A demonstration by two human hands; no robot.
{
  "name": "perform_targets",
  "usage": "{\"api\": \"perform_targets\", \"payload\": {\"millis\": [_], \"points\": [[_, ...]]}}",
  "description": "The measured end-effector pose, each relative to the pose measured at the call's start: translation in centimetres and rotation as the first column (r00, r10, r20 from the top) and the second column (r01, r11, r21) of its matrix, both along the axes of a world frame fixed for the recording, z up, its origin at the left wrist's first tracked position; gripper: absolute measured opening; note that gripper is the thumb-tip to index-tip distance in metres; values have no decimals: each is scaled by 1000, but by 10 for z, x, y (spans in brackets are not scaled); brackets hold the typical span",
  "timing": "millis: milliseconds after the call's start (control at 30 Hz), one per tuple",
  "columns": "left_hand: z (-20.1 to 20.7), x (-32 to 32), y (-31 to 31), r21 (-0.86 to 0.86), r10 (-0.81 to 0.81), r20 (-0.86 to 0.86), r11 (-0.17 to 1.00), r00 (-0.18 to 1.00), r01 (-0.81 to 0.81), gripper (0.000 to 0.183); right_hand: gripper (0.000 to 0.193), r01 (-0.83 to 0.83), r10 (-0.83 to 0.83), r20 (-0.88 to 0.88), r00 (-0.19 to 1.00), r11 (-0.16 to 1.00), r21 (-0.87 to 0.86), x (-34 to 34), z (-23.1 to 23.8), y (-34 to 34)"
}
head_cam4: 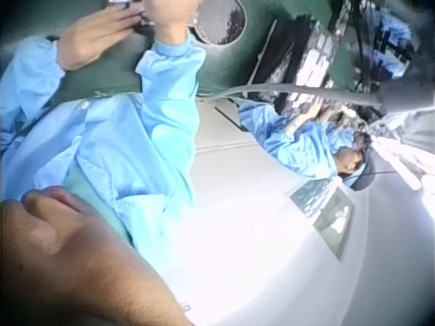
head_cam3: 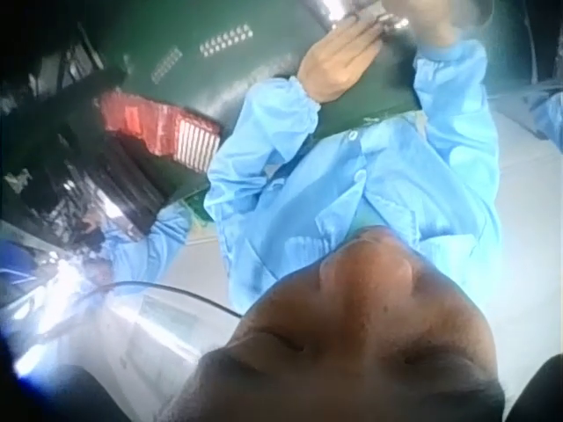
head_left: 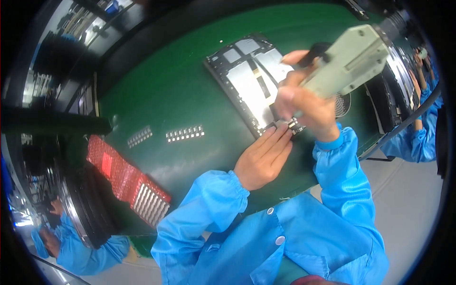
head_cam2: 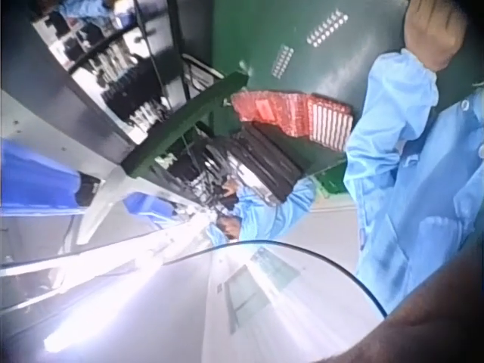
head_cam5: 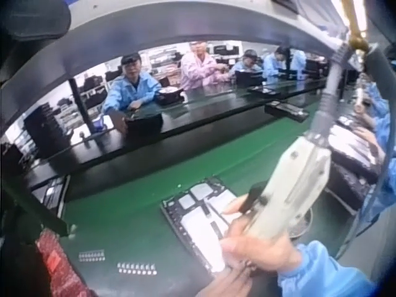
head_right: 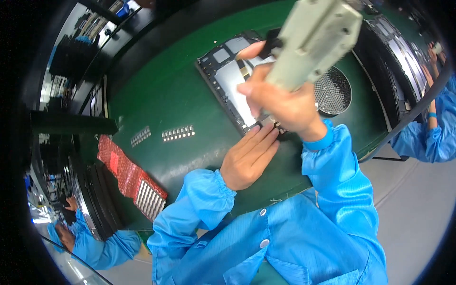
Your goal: The person assembles tablets by placing components onto the frames by hand and driving screws with an electric screwdriver before moving the devices along the assembly line.
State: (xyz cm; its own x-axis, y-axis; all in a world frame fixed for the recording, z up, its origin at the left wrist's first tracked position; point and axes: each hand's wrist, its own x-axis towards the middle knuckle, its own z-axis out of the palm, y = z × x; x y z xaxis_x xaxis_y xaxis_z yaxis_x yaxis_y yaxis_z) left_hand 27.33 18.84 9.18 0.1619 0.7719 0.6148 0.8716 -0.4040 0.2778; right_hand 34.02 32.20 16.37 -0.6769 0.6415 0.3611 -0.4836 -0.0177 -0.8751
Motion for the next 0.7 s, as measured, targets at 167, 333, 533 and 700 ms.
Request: {"api": "perform_targets", "payload": {"millis": [167,333,533,700], "points": [[-9,0,-2,19,10,82,1000,997,-11,31,39,-131,129,108,986,991,6,-21,-13,-19],[-12,1,-1,36,-4,135,999,991,-1,29,42,-190,165,243,956,979,80,-24,-19,-18],[-12,2,-1,51,-4,150,999,989,-4,27,37,-138,141,197,970,990,-27,-26,-23,-21],[-12,3,-3,53,5,143,999,990,-12,28,33,-154,150,233,961,988,-4,-25,-24,-23]]}}
